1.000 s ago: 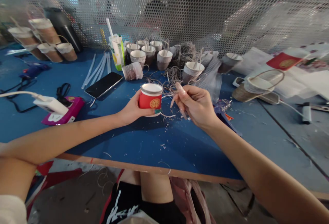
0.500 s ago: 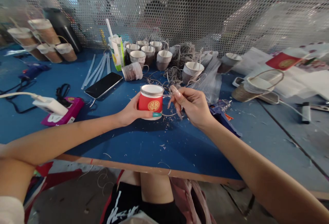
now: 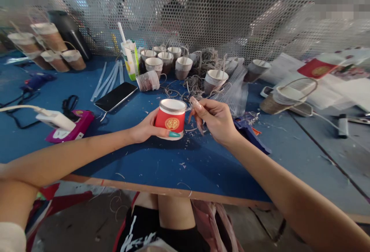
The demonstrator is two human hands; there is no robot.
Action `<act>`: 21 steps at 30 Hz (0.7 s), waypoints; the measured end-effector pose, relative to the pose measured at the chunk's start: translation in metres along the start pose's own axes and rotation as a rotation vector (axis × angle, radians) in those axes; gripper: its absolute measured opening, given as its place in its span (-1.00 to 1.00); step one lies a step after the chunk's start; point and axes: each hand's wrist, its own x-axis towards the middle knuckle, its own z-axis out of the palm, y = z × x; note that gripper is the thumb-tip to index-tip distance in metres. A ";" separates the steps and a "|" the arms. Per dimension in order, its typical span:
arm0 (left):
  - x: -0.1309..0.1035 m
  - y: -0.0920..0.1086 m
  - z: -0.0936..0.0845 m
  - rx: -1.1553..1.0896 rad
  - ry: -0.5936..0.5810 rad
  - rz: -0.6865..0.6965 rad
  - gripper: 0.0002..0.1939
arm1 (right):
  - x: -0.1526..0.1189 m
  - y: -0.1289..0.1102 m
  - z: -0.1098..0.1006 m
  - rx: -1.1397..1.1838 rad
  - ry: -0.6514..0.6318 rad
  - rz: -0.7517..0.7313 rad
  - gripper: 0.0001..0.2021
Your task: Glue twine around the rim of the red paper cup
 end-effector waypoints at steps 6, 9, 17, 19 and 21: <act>-0.002 0.003 0.001 -0.025 -0.057 -0.036 -0.42 | -0.001 0.001 0.001 -0.025 -0.017 -0.006 -0.55; -0.002 0.005 0.002 -0.025 -0.079 -0.058 -0.44 | -0.001 0.002 0.001 -0.016 -0.023 -0.014 -0.56; -0.002 0.008 0.003 -0.028 -0.144 -0.055 -0.50 | -0.003 0.006 0.002 -0.042 -0.037 -0.015 -0.57; -0.002 0.008 0.003 -0.027 -0.153 -0.059 -0.50 | -0.003 0.005 0.003 -0.037 -0.037 -0.008 -0.57; -0.002 0.008 0.003 -0.021 -0.146 -0.062 -0.49 | -0.002 0.004 0.004 -0.019 -0.040 0.007 -0.56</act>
